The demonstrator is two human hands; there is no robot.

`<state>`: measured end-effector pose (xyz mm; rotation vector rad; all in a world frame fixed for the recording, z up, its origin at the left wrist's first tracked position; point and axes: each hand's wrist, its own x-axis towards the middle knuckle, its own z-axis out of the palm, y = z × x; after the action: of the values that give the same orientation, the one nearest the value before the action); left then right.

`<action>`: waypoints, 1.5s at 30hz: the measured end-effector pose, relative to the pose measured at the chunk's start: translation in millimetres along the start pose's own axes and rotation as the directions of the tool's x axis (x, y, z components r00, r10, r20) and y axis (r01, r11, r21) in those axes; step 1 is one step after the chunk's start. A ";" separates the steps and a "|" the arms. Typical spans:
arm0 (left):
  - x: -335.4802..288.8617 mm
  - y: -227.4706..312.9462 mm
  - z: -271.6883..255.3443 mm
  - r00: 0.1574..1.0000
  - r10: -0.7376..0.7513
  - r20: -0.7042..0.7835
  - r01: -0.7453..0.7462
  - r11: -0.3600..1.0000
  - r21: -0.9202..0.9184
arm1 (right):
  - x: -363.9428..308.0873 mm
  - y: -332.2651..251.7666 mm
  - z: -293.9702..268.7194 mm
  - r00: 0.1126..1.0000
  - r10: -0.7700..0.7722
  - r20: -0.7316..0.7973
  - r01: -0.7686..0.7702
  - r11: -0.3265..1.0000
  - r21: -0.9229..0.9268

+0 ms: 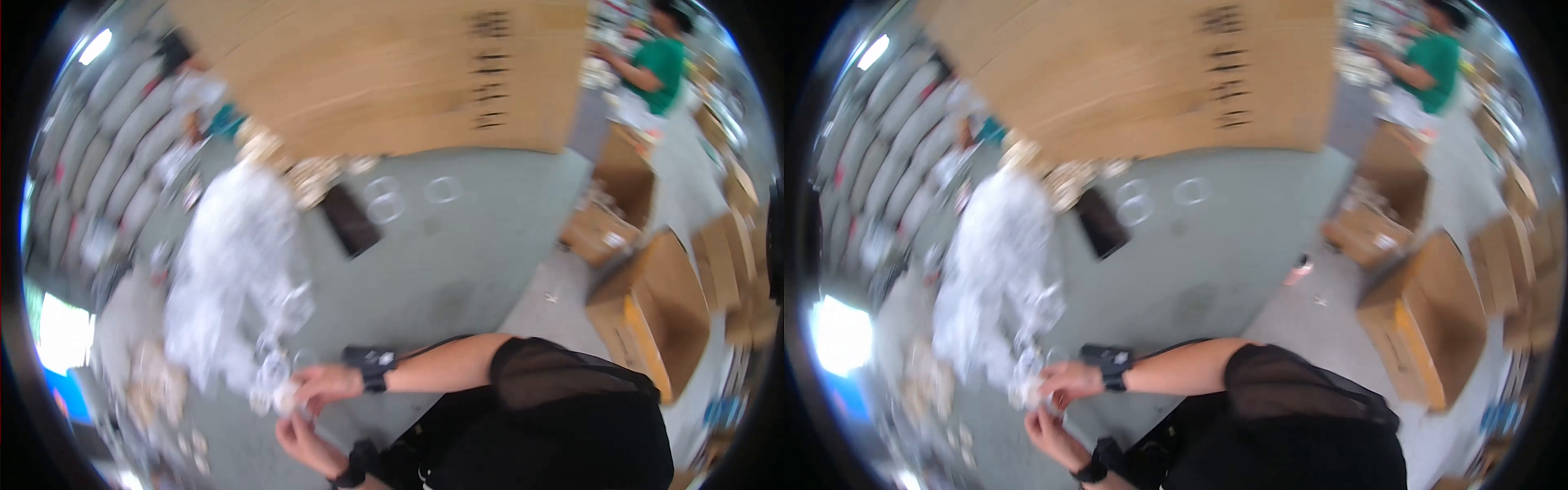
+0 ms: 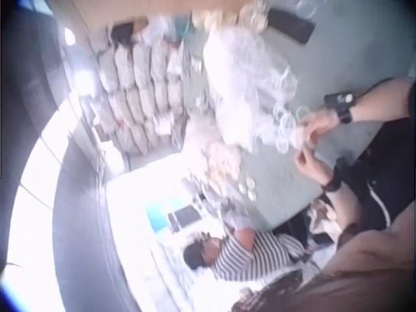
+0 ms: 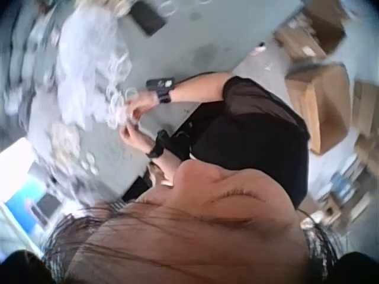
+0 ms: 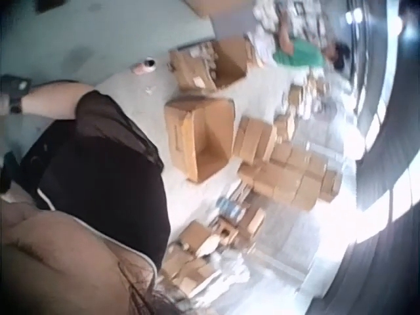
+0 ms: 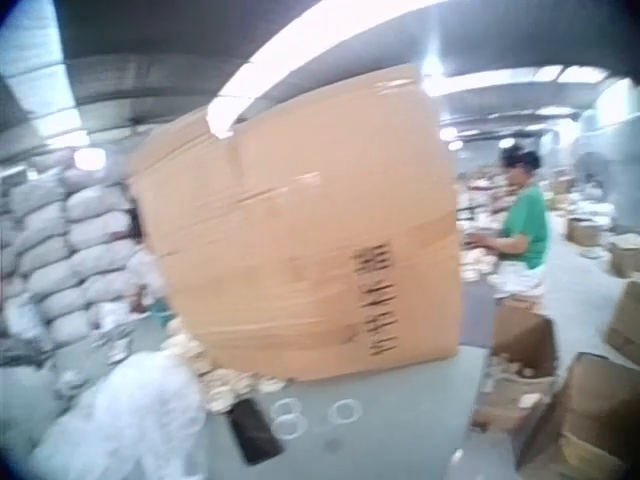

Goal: Assembling small plastic/rubber rings and circular components onto a base part.

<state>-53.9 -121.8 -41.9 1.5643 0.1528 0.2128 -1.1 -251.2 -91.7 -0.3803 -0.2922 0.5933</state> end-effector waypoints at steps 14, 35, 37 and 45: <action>-8.3 3.0 16.0 0.990 -0.113 -0.078 0.073 0.914 -0.398 | -15.6 -26.3 20.2 0.988 0.131 -0.083 -0.139 0.984 -0.109; -4.5 0.0 -0.9 0.997 -0.032 0.073 0.052 0.958 -0.284 | -14.1 -21.2 20.8 0.991 0.095 -0.099 -0.121 0.945 -0.305; -4.3 1.6 -1.4 0.996 -0.035 0.088 0.058 0.961 -0.270 | -14.5 -20.7 20.6 0.988 0.105 -0.115 -0.137 0.937 -0.322; -1.7 0.6 -4.7 0.990 0.070 0.125 -0.059 0.994 -0.087 | -15.9 -14.2 19.3 0.993 -0.027 -0.115 -0.040 0.841 -0.540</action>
<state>-56.7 -117.6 -41.4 1.4961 -0.0068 0.1671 -14.0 -266.3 -71.0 -0.9653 -0.3433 0.4839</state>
